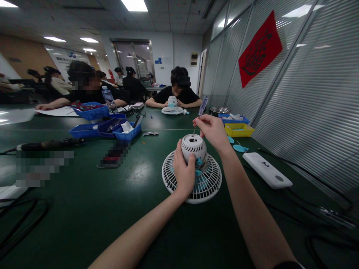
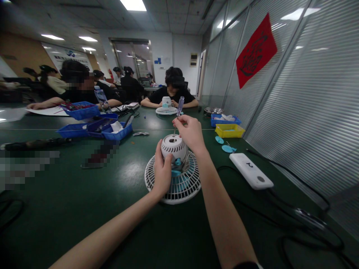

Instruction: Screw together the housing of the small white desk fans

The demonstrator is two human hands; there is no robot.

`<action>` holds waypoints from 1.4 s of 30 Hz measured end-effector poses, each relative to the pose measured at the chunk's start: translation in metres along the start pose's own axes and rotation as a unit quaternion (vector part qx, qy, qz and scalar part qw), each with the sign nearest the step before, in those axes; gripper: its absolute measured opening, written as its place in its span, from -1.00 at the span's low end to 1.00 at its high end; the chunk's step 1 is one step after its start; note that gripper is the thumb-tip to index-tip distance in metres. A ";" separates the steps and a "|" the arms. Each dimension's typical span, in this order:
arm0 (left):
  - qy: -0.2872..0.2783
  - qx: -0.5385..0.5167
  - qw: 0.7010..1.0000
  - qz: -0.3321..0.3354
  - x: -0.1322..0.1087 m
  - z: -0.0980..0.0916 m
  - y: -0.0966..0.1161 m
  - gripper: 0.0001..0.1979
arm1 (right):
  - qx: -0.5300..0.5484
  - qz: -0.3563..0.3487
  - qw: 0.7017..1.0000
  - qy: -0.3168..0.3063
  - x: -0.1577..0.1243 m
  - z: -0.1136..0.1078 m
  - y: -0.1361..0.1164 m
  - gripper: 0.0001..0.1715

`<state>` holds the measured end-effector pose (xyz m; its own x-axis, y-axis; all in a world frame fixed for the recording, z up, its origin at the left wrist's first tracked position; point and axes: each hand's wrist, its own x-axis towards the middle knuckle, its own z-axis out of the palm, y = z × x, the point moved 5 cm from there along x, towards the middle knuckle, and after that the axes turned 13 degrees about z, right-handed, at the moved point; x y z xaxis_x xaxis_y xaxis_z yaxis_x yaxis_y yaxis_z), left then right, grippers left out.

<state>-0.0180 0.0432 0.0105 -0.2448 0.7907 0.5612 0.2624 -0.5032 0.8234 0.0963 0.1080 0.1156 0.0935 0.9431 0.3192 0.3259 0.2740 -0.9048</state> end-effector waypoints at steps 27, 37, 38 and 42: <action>-0.008 0.008 1.000 -0.006 0.000 0.000 0.000 -0.38 | 0.038 0.032 0.999 -0.020 -0.001 0.002 -0.003 -0.86; -0.004 0.008 1.000 -0.002 0.000 0.000 0.000 -0.39 | 0.013 0.013 0.999 -0.029 0.000 0.003 -0.003 -0.85; -0.004 0.008 1.000 -0.002 0.000 0.000 0.000 -0.39 | 0.013 0.013 0.999 -0.027 -0.001 0.003 -0.003 -0.85; -0.001 0.008 1.000 0.004 0.000 0.000 0.001 -0.40 | 0.006 0.013 1.000 -0.012 -0.001 0.001 -0.003 -0.87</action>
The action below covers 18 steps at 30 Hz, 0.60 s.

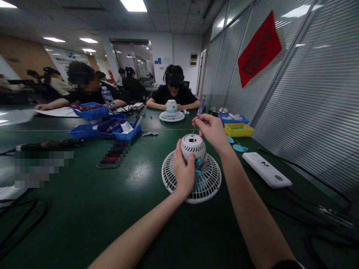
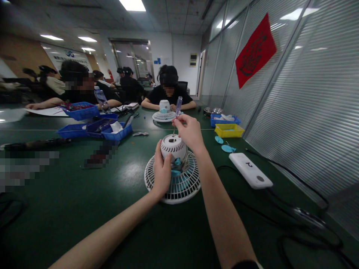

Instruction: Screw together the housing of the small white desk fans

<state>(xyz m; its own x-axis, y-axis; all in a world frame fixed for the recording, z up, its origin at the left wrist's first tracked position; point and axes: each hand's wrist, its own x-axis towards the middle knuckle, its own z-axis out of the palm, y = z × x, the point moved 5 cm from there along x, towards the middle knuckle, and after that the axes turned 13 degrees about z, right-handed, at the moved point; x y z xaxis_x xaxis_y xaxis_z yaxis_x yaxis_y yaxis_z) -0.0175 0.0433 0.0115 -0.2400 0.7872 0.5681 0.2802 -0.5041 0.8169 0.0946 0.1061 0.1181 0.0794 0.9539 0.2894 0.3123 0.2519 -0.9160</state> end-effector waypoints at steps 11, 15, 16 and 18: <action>-0.001 -0.002 1.000 -0.003 -0.001 -0.001 0.001 -0.40 | -0.047 -0.041 0.998 0.017 0.001 -0.003 0.002 -0.87; -0.004 -0.001 1.000 -0.001 0.000 0.000 0.000 -0.39 | -0.038 -0.030 0.999 0.018 0.000 -0.003 0.000 -0.89; -0.003 0.001 1.000 -0.001 0.000 0.000 0.000 -0.39 | -0.034 -0.026 0.999 0.020 0.000 -0.003 0.001 -0.88; 0.001 0.004 1.000 -0.002 0.000 0.000 0.000 -0.40 | -0.028 -0.021 0.999 0.022 0.000 -0.003 0.002 -0.85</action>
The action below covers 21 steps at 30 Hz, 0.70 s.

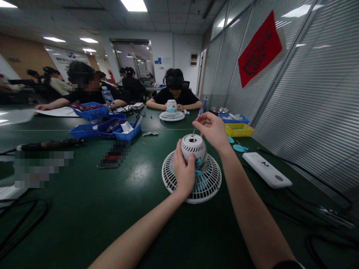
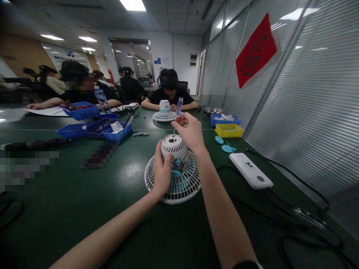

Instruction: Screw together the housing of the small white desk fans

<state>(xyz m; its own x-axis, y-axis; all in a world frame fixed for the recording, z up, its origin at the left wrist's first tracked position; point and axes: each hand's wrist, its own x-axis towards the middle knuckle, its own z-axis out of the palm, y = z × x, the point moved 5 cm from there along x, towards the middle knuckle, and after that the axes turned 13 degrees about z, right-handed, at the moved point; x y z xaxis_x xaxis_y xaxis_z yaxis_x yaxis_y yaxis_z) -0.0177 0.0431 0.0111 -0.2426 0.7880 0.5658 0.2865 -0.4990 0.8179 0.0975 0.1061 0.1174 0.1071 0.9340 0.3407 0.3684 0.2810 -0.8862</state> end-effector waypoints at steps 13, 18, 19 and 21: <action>0.000 -0.001 1.000 -0.003 0.000 0.000 0.000 -0.40 | -0.008 -0.006 1.000 0.007 0.001 -0.001 0.000 -0.79; 0.000 0.001 1.000 -0.003 -0.001 0.000 0.000 -0.40 | -0.011 -0.008 1.000 0.012 0.002 -0.001 0.001 -0.79; 0.001 0.001 1.000 -0.002 -0.001 0.000 0.000 -0.40 | -0.008 -0.009 1.000 0.011 0.002 -0.001 0.001 -0.79; 0.000 0.002 1.000 -0.003 0.000 0.000 0.000 -0.40 | -0.002 -0.009 1.000 0.008 0.002 -0.001 0.000 -0.80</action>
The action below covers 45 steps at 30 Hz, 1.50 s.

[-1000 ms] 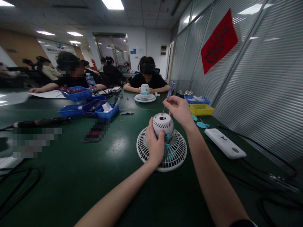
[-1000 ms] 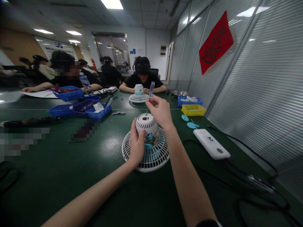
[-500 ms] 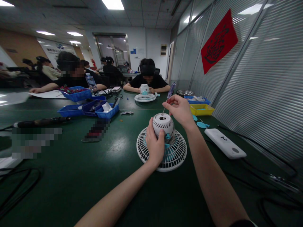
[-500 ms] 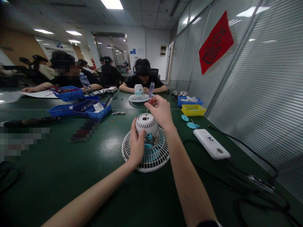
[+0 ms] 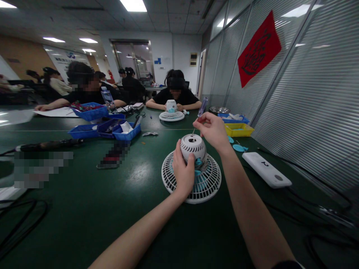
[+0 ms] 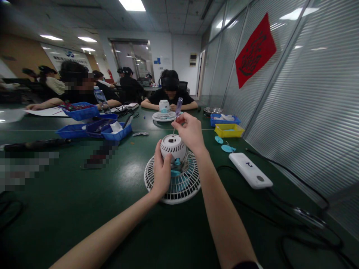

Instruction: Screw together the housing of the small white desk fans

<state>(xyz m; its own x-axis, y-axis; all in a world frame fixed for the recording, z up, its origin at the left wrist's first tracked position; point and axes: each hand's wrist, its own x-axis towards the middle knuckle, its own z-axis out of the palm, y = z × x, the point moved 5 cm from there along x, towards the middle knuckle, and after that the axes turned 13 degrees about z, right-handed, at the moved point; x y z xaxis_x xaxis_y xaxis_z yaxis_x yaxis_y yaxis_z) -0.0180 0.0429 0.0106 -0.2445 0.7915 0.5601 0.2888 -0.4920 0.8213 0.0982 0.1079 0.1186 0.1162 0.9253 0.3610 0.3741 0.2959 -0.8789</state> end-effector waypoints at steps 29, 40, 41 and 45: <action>-0.002 -0.013 1.000 -0.001 0.001 0.000 -0.001 -0.37 | -0.046 -0.017 0.999 -0.014 -0.003 0.003 -0.003 -0.92; -0.001 -0.012 1.000 0.002 0.000 0.000 -0.001 -0.38 | -0.090 -0.040 0.995 0.016 -0.005 -0.001 -0.009 -0.88; -0.002 -0.011 1.000 0.002 0.000 0.000 -0.001 -0.38 | -0.089 -0.040 0.995 0.015 -0.005 -0.001 -0.008 -0.88; -0.001 -0.011 1.000 0.001 0.000 0.000 -0.001 -0.38 | -0.086 -0.045 0.995 0.015 -0.005 -0.001 -0.008 -0.88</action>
<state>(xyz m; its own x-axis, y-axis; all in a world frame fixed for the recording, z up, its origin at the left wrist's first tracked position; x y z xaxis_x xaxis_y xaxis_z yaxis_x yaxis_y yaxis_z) -0.0179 0.0437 0.0098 -0.2425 0.7908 0.5620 0.2686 -0.5019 0.8222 0.0954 0.1010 0.1236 0.1024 0.8884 0.4476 0.5358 0.3298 -0.7773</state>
